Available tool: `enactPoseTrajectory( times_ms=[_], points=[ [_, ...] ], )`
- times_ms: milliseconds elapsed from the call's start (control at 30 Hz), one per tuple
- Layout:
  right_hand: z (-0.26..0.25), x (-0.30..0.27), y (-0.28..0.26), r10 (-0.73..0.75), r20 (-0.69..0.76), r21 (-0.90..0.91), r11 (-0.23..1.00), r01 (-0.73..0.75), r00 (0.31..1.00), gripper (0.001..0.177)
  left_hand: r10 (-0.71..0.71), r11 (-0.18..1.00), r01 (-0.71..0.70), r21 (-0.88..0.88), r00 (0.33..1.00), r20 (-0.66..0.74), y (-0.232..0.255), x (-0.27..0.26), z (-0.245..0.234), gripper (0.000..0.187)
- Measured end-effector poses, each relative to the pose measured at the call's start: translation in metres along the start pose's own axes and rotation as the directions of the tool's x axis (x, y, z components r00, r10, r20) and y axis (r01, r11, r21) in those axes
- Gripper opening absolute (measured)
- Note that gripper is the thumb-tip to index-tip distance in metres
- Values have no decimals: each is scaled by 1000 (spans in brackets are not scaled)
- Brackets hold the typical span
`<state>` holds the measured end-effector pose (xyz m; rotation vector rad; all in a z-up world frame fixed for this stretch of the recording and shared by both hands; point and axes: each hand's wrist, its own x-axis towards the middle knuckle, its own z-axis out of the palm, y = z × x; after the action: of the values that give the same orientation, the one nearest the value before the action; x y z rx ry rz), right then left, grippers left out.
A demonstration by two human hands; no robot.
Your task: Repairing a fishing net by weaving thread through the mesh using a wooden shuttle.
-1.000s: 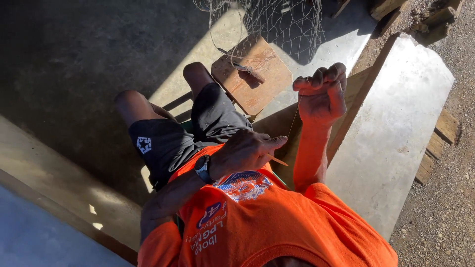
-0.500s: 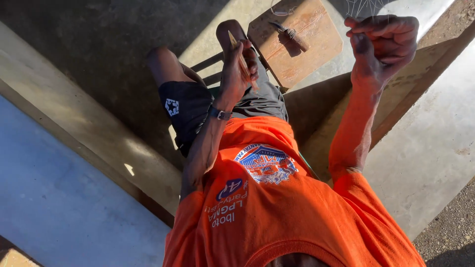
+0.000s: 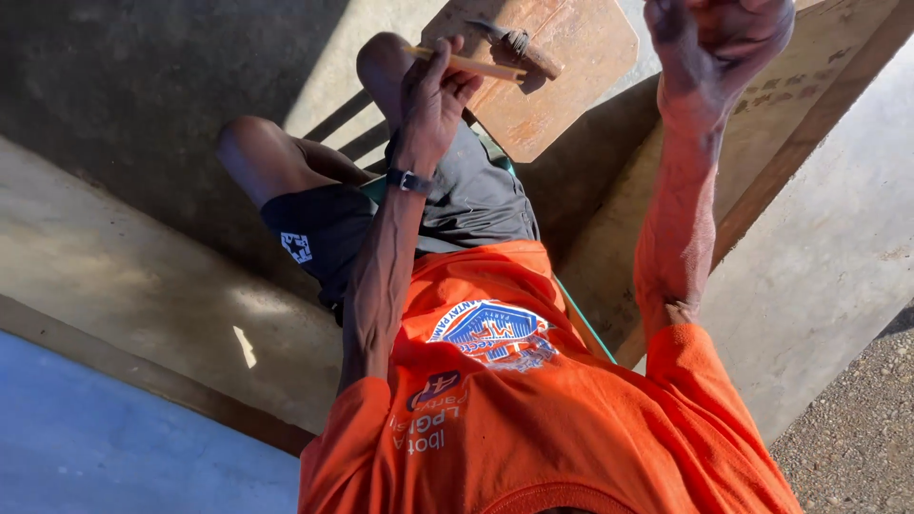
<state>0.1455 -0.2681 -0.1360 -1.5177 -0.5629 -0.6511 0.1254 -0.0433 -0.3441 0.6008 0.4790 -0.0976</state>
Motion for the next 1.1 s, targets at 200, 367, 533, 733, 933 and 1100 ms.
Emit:
enactPoseTrajectory(
  times_ms=[200, 367, 533, 733, 933, 1100],
  points=[
    [-3, -5, 0, 67, 68, 109, 991, -75, 995, 29, 139, 982, -69, -175, 892, 430, 83, -165, 15, 20],
    [5, -7, -8, 80, 94, 138, 986, -92, 992, 25, 52, 987, -157, 42, 546, 836, 95, -237, 34, 24],
    [13, -13, -8, -35, 162, 121, 993, 16, 986, 37, -108, 921, -324, 216, 321, 941, 78, -266, 63, 29],
    [19, -18, -31, -94, 192, 117, 991, 72, 977, 29, -252, 701, -634, 326, 208, 945, 44, -283, 85, 31],
    [-2, -24, -46, 136, 114, 275, 947, -163, 984, 18, -73, -303, -863, 405, 444, 893, 109, -259, 92, 16],
    [2, -28, -64, 277, 163, 391, 863, -320, 947, 14, 108, -734, -628, 258, 268, 957, 165, -219, 123, 21]
  ],
)
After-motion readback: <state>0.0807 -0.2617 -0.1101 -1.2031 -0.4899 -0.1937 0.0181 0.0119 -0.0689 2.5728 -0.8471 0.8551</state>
